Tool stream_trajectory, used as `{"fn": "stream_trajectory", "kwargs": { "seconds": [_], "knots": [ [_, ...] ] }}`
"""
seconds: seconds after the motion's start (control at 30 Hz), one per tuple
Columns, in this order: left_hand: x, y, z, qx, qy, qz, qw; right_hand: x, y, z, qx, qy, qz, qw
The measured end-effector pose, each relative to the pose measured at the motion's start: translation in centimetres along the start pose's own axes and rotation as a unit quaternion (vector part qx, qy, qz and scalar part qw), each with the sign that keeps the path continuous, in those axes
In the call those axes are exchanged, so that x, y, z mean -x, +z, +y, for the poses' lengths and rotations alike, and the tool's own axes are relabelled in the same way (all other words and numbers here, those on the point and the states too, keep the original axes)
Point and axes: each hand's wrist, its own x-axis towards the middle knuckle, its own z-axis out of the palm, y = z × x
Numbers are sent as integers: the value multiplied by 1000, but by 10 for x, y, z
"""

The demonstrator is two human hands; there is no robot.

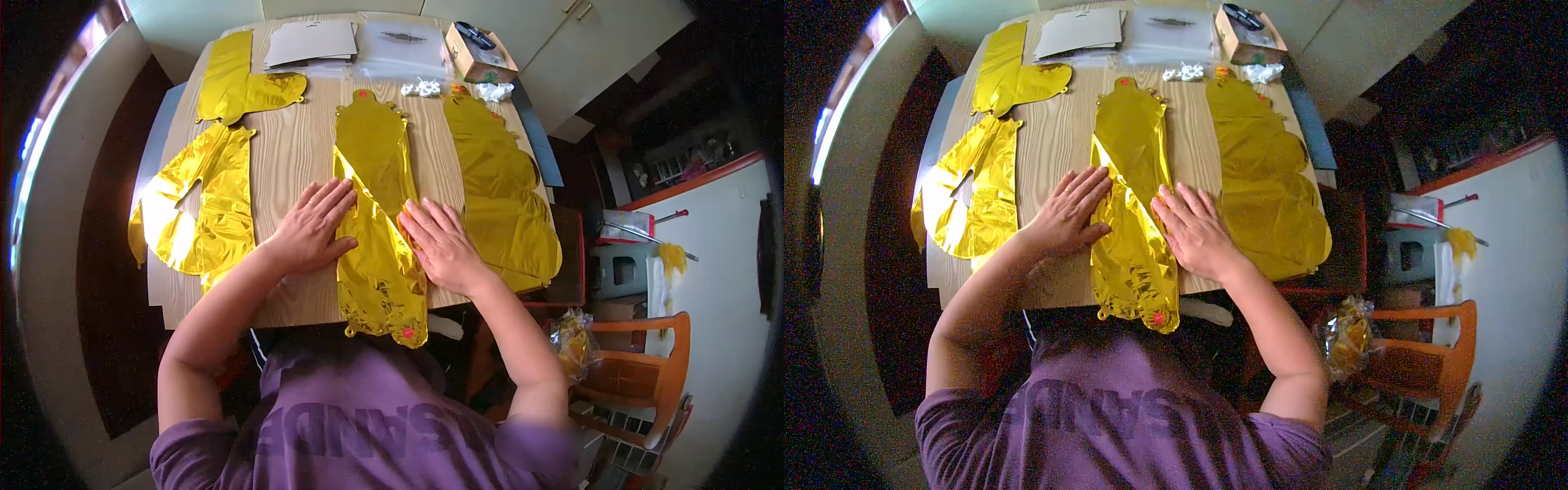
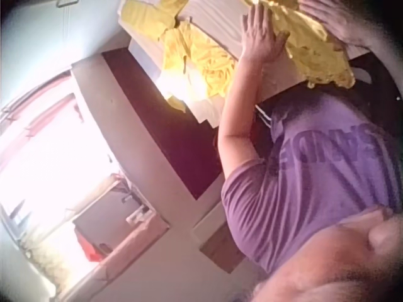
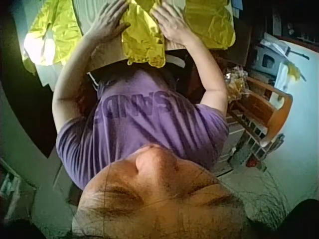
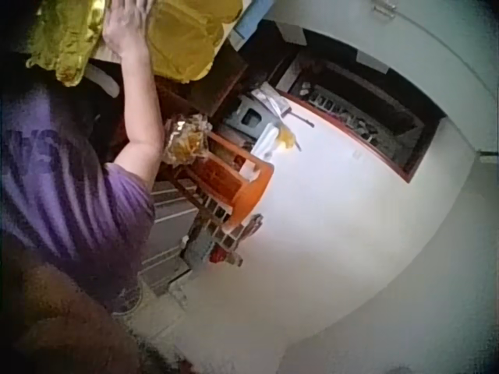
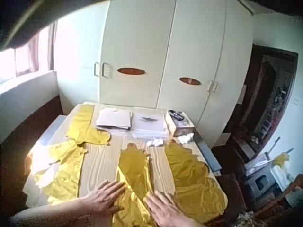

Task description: Fold gold foil balloons and place them into plastic sleeves with cardboard inserts.

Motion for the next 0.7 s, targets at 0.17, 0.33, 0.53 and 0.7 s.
{"fn": "stream_trajectory", "kwargs": {
  "seconds": [0.17, 0.33, 0.53, 0.7],
  "knots": [
    [-2, 3, 2, 17, -22, -1, 1000, -5, -1, 0, 19, -6, 12, 1000],
    [-4, 2, 3, 6, -12, -11, 1000, -10, -3, 4, -29, -2, 42, 999],
    [-2, 1, 3, 2, -3, 2, 1000, -18, -17, 4, -86, -5, 106, 991],
    [1, 4, 0, 21, -7, 1, 1000, -28, -26, -51, -96, -80, 122, 985]
  ]
}}
